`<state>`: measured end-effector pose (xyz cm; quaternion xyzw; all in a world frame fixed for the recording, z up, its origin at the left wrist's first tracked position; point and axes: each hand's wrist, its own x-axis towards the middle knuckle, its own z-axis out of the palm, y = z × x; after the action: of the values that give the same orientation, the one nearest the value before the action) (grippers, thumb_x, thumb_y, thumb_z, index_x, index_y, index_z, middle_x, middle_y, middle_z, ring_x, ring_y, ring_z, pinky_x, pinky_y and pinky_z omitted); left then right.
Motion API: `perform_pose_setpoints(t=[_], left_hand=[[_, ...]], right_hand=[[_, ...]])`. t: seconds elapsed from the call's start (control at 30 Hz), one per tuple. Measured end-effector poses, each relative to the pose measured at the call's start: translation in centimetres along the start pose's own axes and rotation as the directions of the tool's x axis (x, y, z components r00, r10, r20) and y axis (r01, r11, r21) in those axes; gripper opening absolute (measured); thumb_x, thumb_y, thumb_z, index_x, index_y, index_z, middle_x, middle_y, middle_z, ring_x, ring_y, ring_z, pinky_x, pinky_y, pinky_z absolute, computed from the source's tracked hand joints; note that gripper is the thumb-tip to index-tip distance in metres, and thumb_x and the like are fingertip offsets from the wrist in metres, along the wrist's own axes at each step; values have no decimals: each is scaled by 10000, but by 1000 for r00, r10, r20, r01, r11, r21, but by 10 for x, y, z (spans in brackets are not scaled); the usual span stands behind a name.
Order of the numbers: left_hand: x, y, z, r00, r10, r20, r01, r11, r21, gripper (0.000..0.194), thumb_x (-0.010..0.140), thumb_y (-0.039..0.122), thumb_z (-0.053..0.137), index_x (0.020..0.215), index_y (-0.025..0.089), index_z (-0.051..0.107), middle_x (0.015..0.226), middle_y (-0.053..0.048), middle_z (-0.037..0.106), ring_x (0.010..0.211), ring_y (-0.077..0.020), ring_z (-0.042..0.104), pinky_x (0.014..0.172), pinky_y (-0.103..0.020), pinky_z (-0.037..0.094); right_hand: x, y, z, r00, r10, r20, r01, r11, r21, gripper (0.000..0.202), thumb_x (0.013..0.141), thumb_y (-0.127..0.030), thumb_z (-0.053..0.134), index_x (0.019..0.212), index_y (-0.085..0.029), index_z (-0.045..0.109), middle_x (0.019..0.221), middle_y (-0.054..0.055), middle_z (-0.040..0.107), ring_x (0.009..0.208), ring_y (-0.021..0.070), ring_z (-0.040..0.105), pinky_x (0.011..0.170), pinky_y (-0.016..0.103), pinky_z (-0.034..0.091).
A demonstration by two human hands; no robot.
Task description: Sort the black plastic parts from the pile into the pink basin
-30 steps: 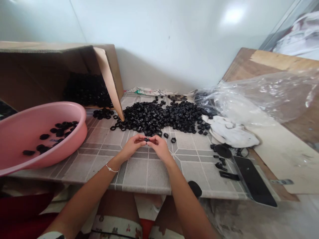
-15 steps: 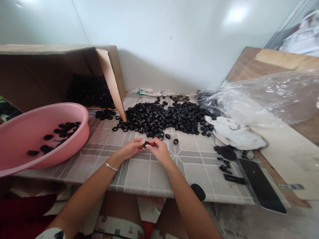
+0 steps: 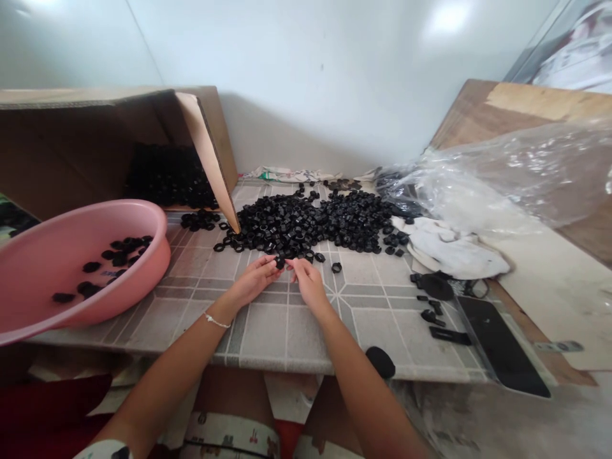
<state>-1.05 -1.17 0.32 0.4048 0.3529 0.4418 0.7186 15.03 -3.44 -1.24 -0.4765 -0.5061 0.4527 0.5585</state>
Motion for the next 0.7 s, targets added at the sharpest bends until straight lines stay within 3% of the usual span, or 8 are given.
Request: perform_pose_setpoints(t=[0.1, 0.23, 0.33, 0.4, 0.53, 0.6, 0.7], left_hand=[[1, 1, -1, 999, 16, -39, -16, 1000, 2, 279, 699, 310, 766, 889, 179, 608, 881, -13, 658, 850, -122, 619, 903, -329, 475], [0, 1, 2, 999, 24, -38, -24, 1000, -4, 298, 675, 302, 783, 878, 176, 605, 886, -9, 658, 838, -117, 617, 898, -323, 477], [-1, 1, 3, 996, 60, -60, -61, 998, -14, 326, 644, 316, 802, 842, 169, 589, 851, -1, 645, 834, -118, 616, 906, -327, 475], [-1, 1, 3, 993, 90, -74, -90, 996, -3, 337, 639, 324, 803, 832, 169, 574, 840, 5, 634, 841, -119, 616, 915, -335, 472], [1, -2, 3, 989, 121, -91, -118, 992, 32, 340, 653, 332, 789, 841, 173, 554, 864, 7, 632, 841, -110, 609, 914, -331, 468], [3, -3, 2, 981, 141, -132, -138, 990, 28, 352, 641, 332, 795, 834, 175, 547, 854, 13, 628, 830, -104, 606, 901, -317, 470], [3, -1, 2, 966, 169, -197, -171, 985, 7, 389, 596, 333, 818, 815, 177, 537, 818, 29, 616, 800, -96, 605, 866, -291, 475]], right_hand=[[0, 0, 2, 997, 55, -51, -51, 995, 89, 490, 812, -633, 458, 793, -212, 708, 655, 9, 560, 564, 129, 484, 570, 279, 396], [0, -1, 3, 995, 94, 35, -99, 973, 208, 400, 757, -565, 589, 961, -241, 705, 746, -9, 591, 544, 100, 469, 545, 259, 380], [1, -1, 2, 995, 96, 1, -94, 974, 205, 396, 771, -573, 569, 675, -202, 669, 610, -6, 536, 513, 104, 430, 526, 266, 363], [1, -2, 1, 995, 94, -40, -84, 977, 194, 433, 789, -588, 529, 615, -203, 626, 570, -7, 503, 501, 109, 414, 512, 271, 348], [-1, -6, 2, 993, 105, 61, -116, 966, 229, 374, 765, -562, 565, 903, -235, 686, 736, -4, 582, 545, 107, 465, 535, 273, 365], [-1, -7, 2, 989, 121, 83, -138, 958, 252, 374, 762, -570, 566, 755, -213, 676, 679, 0, 565, 542, 108, 462, 545, 278, 372], [1, -7, 0, 993, 121, 7, -119, 961, 248, 488, 767, -614, 540, 506, -203, 514, 517, -8, 448, 503, 107, 413, 517, 270, 354]])
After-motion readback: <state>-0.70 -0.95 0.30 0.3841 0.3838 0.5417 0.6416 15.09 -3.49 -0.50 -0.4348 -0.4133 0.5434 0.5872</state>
